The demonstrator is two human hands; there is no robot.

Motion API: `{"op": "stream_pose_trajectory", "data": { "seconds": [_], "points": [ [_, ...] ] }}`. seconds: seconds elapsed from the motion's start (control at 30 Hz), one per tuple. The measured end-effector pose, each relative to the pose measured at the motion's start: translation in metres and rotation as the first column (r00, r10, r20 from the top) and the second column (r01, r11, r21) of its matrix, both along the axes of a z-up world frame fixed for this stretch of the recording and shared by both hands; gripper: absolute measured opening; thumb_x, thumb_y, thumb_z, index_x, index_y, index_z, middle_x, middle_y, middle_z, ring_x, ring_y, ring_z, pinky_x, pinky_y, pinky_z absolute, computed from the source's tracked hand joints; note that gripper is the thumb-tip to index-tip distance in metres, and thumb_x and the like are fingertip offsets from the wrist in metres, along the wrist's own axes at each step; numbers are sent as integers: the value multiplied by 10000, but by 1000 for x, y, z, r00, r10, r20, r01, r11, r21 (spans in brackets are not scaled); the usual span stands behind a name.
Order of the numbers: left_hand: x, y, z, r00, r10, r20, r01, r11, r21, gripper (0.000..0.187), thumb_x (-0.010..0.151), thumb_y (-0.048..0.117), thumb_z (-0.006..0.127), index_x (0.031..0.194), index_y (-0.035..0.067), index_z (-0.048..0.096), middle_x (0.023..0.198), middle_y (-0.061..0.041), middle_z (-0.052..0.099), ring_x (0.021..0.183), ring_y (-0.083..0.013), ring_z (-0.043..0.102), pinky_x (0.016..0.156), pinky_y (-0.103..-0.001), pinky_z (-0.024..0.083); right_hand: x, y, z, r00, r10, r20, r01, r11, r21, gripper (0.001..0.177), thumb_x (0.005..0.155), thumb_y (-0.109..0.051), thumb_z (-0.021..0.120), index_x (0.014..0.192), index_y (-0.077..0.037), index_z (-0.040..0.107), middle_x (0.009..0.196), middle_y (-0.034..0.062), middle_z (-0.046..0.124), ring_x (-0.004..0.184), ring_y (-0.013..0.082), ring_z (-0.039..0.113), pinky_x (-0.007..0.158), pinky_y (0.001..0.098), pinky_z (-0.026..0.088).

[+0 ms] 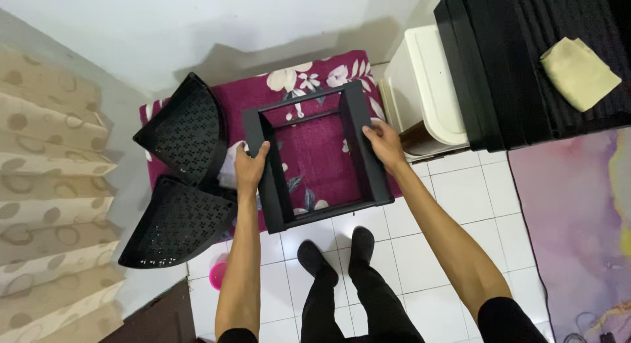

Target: The person assembles black plastic trays by inserting cylindrical rods into corner holes to form frames. They wipe the trays with a cloth and stack the completed units on a nearby surface.

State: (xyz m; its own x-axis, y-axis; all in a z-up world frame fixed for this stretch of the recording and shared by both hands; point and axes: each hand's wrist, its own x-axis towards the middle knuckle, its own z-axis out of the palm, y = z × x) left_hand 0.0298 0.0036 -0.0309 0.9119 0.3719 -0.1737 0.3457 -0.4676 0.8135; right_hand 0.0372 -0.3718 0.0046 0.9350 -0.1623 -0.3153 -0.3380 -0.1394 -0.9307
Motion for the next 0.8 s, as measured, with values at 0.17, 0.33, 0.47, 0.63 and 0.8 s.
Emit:
{"op": "stream_pose_trajectory", "data": {
  "seconds": [0.17, 0.33, 0.47, 0.63, 0.8],
  "points": [
    [1, -10, 48, 998, -61, -3, 60, 990, 125, 505, 774, 347, 841, 1057, -33, 666, 957, -225, 739, 927, -376, 716, 835, -461, 538, 12, 20, 22, 993, -82, 88, 81, 997, 20, 340, 969, -107, 678, 1277, 6, 587, 1015, 67, 700, 907, 123, 634, 815, 283, 507],
    [-14, -12, 112, 999, -14, -44, 19, 994, 111, 495, 777, 281, 843, 1086, -28, 611, 903, -232, 717, 860, -354, 722, 818, -443, 549, -2, 20, 77, 978, -33, 204, 26, 999, 34, 204, 1005, -97, 682, 1158, -6, 584, 1062, 69, 690, 941, 111, 623, 842, 270, 515],
    [-34, -9, 128, 943, -82, 322, 64, 996, 66, 654, 790, 173, 883, 1254, -68, 489, 1122, -265, 659, 1036, -336, 661, 911, -427, 531, -21, 12, 104, 959, 79, 272, -82, 997, 2, 208, 990, -72, 687, 1154, -32, 565, 1033, 20, 657, 905, 79, 578, 810, 244, 481],
    [-62, -17, 113, 934, -72, 349, 125, 983, -132, 760, 841, 115, 889, 1362, -48, 361, 1310, -259, 577, 1197, -315, 606, 1046, -425, 541, -44, 6, 95, 961, 154, 228, -173, 983, 67, 258, 946, -31, 668, 1185, -73, 581, 951, -44, 615, 770, 39, 525, 678, 219, 441],
    [-97, -27, 145, 868, -122, 481, 67, 989, 130, 1018, 786, 180, 918, 1482, -57, 213, 1458, -352, 337, 1391, -455, 371, 1192, -564, 329, -70, 3, 81, 935, 230, 270, -245, 969, 24, 183, 1004, -12, 681, 1165, -48, 602, 978, -34, 602, 858, 48, 535, 767, 237, 459]
  ]
}}
